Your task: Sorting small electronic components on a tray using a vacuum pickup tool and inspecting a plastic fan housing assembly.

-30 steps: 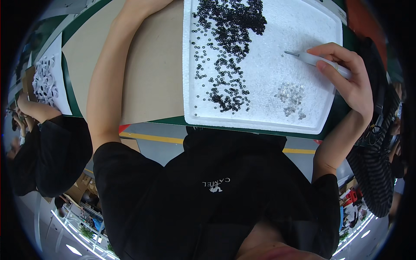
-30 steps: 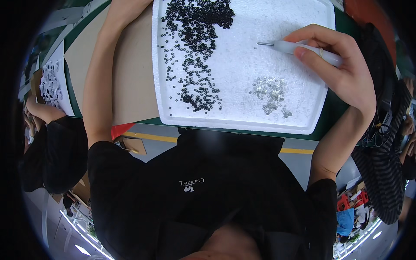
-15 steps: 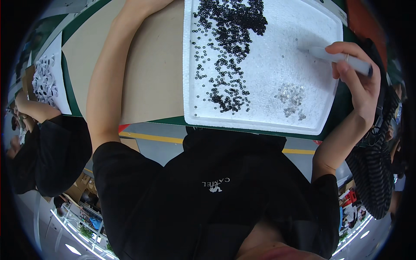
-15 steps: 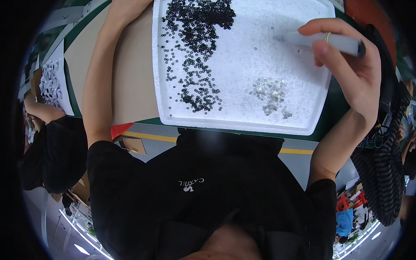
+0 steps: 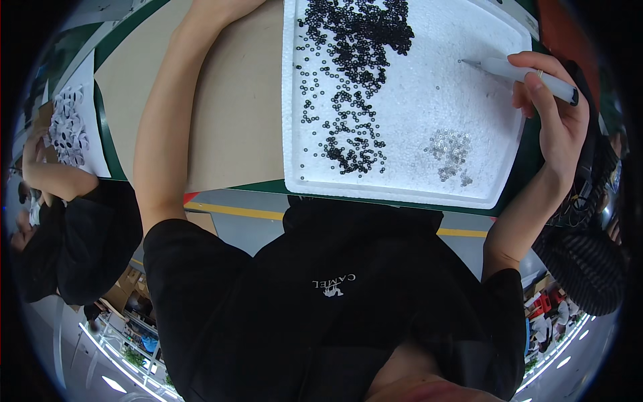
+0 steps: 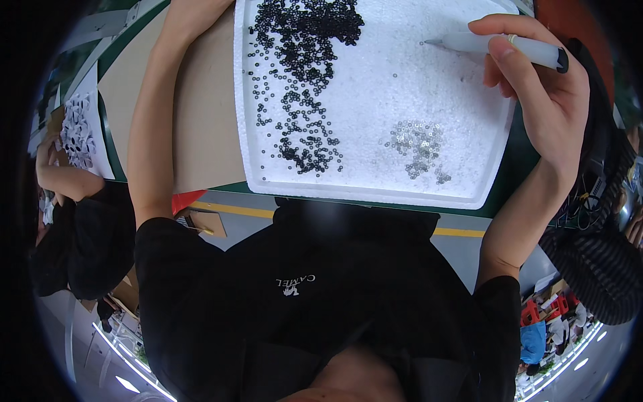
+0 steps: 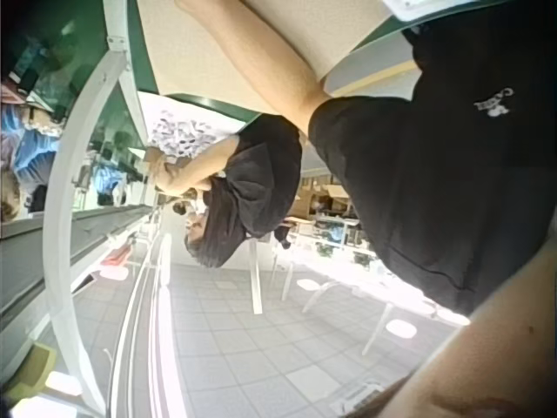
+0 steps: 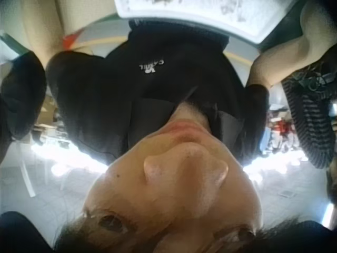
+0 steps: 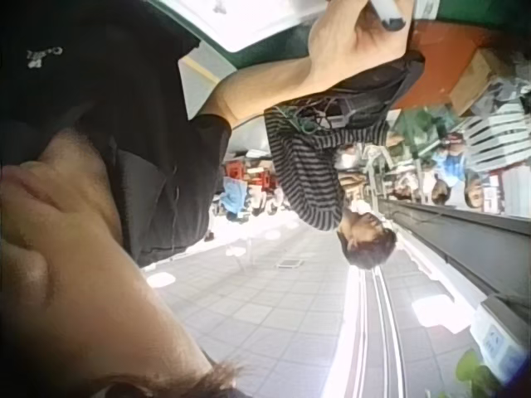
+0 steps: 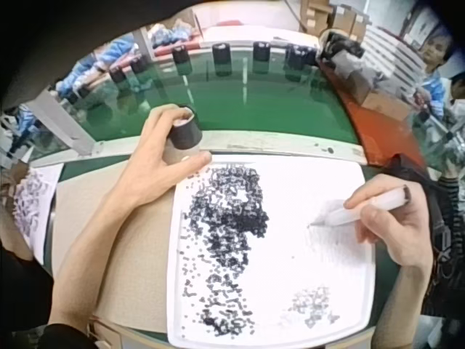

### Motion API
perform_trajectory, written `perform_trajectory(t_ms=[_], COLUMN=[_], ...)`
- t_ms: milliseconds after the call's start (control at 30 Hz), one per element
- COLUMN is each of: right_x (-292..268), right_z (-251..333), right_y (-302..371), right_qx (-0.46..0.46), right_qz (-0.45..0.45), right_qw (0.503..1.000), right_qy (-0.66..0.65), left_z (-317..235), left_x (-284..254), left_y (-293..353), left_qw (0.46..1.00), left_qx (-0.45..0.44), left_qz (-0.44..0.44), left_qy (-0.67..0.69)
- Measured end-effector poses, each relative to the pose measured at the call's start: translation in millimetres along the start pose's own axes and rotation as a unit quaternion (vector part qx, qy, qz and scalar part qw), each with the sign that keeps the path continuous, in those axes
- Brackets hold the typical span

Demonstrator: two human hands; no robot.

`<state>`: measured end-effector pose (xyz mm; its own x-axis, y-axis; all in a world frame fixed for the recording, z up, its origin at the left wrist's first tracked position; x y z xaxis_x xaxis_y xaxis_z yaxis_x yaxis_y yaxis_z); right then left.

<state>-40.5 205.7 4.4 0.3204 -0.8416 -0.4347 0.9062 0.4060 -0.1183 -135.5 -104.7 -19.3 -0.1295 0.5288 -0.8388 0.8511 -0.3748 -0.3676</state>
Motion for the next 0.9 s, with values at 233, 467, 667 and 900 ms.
perform_trajectory(t_ms=[233,467,667,900], right_x=[0,6,11,9], right_z=[0,6,13,17], right_y=[-1,0,0,1], right_qx=[-0.005,-0.003,-0.018,0.003], right_qz=[0.003,0.015,0.014,0.003], right_qw=[1.000,1.000,1.000,1.000], right_qy=[-0.003,0.010,0.020,-0.003], left_z=[0,-2,0,-1], left_x=[1,1,1,-1], left_y=[0,1,1,0], left_qw=[1.000,1.000,1.000,1.000], left_qx=[0.001,-0.005,0.001,0.005], left_qz=[-0.006,-0.002,-0.005,-0.009], left_qy=[-0.001,0.010,0.010,0.014])
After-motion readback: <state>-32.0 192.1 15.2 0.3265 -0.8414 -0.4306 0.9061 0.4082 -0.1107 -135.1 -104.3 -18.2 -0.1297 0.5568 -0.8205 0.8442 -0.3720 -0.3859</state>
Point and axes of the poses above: each hand's wrist, its own y-axis away from the middle knuckle, its own x-axis out of the palm, z = x × y, the point moved 6 cm from there along -y, towards the middle knuckle, and after that the axes turned 10 degrees about -y, right-handed, at the moved point
